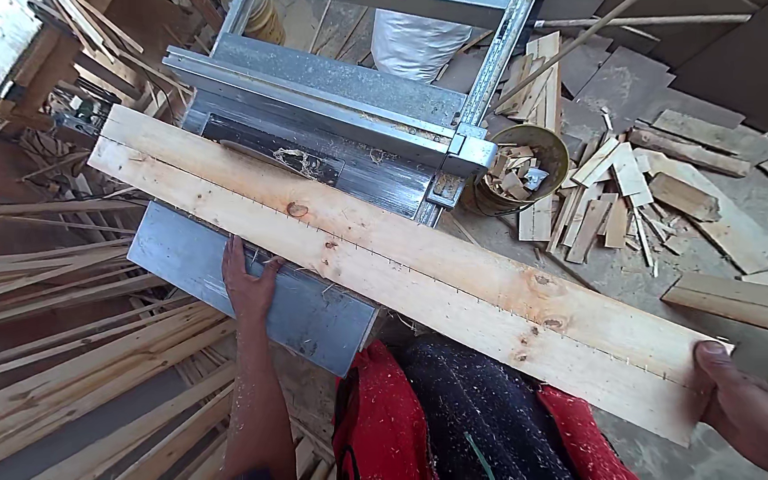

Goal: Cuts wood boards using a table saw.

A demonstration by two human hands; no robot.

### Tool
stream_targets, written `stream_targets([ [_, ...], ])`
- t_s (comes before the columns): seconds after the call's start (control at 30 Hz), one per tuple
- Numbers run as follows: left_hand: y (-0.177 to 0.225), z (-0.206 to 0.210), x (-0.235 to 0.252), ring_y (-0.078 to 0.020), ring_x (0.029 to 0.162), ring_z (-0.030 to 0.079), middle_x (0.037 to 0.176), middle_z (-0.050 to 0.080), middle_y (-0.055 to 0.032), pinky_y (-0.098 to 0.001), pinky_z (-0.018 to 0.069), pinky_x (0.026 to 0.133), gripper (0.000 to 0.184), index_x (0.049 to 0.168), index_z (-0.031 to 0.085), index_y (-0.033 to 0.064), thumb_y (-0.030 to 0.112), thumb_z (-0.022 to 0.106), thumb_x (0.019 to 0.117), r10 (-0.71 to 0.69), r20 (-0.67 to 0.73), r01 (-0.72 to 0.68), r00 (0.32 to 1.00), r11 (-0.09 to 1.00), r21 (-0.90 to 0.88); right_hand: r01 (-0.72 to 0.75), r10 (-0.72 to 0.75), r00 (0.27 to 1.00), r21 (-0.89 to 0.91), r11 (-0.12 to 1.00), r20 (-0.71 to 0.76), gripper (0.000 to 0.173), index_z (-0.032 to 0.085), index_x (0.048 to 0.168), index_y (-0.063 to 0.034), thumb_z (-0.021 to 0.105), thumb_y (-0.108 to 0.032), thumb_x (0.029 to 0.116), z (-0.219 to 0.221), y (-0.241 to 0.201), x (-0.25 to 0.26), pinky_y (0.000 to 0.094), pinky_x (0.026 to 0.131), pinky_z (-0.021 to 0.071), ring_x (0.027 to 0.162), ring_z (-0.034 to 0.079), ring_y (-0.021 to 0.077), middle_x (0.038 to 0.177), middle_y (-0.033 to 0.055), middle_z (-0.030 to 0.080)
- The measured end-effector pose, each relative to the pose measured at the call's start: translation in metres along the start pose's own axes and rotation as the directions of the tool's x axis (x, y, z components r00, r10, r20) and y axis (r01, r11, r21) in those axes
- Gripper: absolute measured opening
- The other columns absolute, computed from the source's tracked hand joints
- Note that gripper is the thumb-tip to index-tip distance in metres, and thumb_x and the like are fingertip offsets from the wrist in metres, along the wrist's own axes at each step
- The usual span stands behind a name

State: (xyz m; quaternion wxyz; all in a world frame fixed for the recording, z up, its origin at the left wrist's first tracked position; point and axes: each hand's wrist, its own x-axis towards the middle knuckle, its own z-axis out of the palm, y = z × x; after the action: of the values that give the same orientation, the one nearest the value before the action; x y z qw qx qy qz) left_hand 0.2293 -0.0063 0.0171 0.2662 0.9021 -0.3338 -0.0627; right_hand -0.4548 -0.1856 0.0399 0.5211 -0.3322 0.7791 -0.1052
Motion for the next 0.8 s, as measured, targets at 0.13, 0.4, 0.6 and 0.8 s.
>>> stream_targets([
  [0.13,-0.003,-0.002,0.005,-0.0265,0.155,0.026,0.166,0.033,-0.0123,-0.0458,0.0191,0.127,0.104,0.158,0.038,0.0081,0.066,0.074,0.0799,0.008,0.000,-0.008,1.000,1.000,-0.004,0.003,-0.004,1.000,0.011,1.000,0.011,0.063,0.056,0.130,-0.0143,0.036,-0.067,0.1024,0.003,0.000,0.000,0.0441,0.069,0.0611,0.084,0.072,0.0191,0.097,0.0070,0.069],
  [0.4,-0.007,-0.005,0.012,-0.0270,0.155,0.026,0.165,0.033,-0.0129,-0.0450,0.0190,0.127,0.104,0.158,0.038,0.0075,0.065,0.075,0.0801,0.009,0.006,-0.009,1.000,1.000,-0.008,-0.012,0.012,1.000,0.003,1.000,-0.001,0.065,0.054,0.133,-0.0155,0.035,-0.069,0.1015,0.012,-0.006,-0.003,0.0458,0.072,0.0600,0.088,0.070,0.0194,0.101,0.0071,0.068],
  [0.6,-0.013,-0.006,0.017,-0.0262,0.155,0.026,0.166,0.033,-0.0132,-0.0444,0.0193,0.127,0.104,0.158,0.038,0.0075,0.063,0.077,0.0794,0.010,0.003,-0.010,1.000,1.000,-0.015,-0.007,0.006,1.000,-0.008,1.000,-0.004,0.065,0.056,0.132,-0.0143,0.034,-0.068,0.1021,0.020,-0.013,-0.010,0.0461,0.071,0.0599,0.086,0.071,0.0198,0.099,0.0080,0.069],
  [0.8,-0.013,-0.010,0.022,-0.0269,0.155,0.027,0.165,0.034,-0.0150,-0.0431,0.0191,0.127,0.106,0.157,0.039,0.0052,0.068,0.073,0.0793,0.032,0.002,-0.032,0.999,0.999,0.005,-0.040,0.040,0.999,0.009,0.999,-0.027,0.062,0.057,0.129,-0.0127,0.037,-0.066,0.1027,0.028,-0.021,-0.015,0.0451,0.068,0.0592,0.083,0.070,0.0200,0.097,0.0088,0.068],
])
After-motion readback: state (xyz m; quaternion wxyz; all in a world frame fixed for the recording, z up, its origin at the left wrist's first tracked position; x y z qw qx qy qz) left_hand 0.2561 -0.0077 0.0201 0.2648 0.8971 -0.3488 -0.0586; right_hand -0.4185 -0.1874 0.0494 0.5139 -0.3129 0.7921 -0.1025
